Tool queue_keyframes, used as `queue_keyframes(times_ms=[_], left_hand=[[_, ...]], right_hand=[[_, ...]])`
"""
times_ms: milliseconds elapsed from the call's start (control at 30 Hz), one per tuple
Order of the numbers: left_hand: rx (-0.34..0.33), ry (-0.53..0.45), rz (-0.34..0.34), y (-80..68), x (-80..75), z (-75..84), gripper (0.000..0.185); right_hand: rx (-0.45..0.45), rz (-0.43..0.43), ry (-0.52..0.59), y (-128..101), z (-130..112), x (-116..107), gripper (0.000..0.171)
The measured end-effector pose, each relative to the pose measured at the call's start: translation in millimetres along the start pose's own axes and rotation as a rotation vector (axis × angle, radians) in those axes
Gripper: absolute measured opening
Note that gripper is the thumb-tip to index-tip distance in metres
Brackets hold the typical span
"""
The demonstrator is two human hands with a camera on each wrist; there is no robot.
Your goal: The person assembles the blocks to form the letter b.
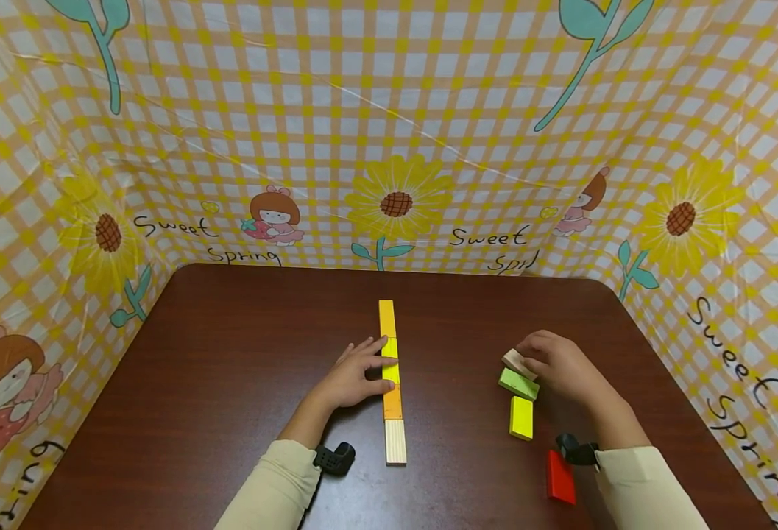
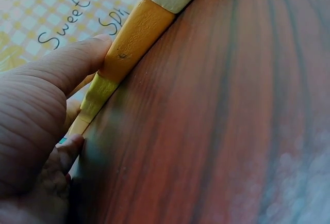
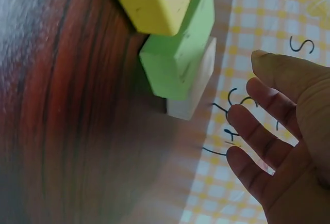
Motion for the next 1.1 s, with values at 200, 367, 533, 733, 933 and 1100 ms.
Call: queue_keyframes(times_ms=[200, 367, 533, 733, 933, 1100], left_hand=[[-0.007, 0.006, -0.002, 0.1, 0.7, -0.2, 0.045], [-0.009, 0.004, -0.003, -0.5, 0.7, -0.1, 0.045], [-0.006, -0.007, -0.004, -1.3, 0.6, 1.4, 0.045], [-0.011, -0.012, 0.0, -1.5, 0.9, 0.9, 0.045], [-0.012, -0.016, 0.002, -1.4, 0.5, 0.3, 0.044], [-0.013, -0.016, 0.002, -1.3, 0.3, 0.1, 0.044]], right_hand=[[0.0, -0.05, 0.014, 2.7, 8.1, 6.1, 0.014], [-0.004, -0.076, 0.051, 3.3, 12.7, 10.2, 0.013], [-0.002, -0.099, 0.063, 2.9, 18.2, 15.1, 0.014], [-0.014, -0.093, 0.067, 2.7, 22.1, 18.5, 0.015], [0.006, -0.108, 0.069, 1.5, 25.5, 19.8, 0.019], [-0.003, -0.106, 0.075, 1.6, 26.7, 20.4, 0.019]])
Point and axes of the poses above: each hand's wrist, its own y-axis towards the middle knuckle, its own x-axis out of the palm, z = x × y, the point moved 3 cm from there along y, towards the middle knuckle, and after that the axes turned 8 degrees about -x, right-handed, at the moved point
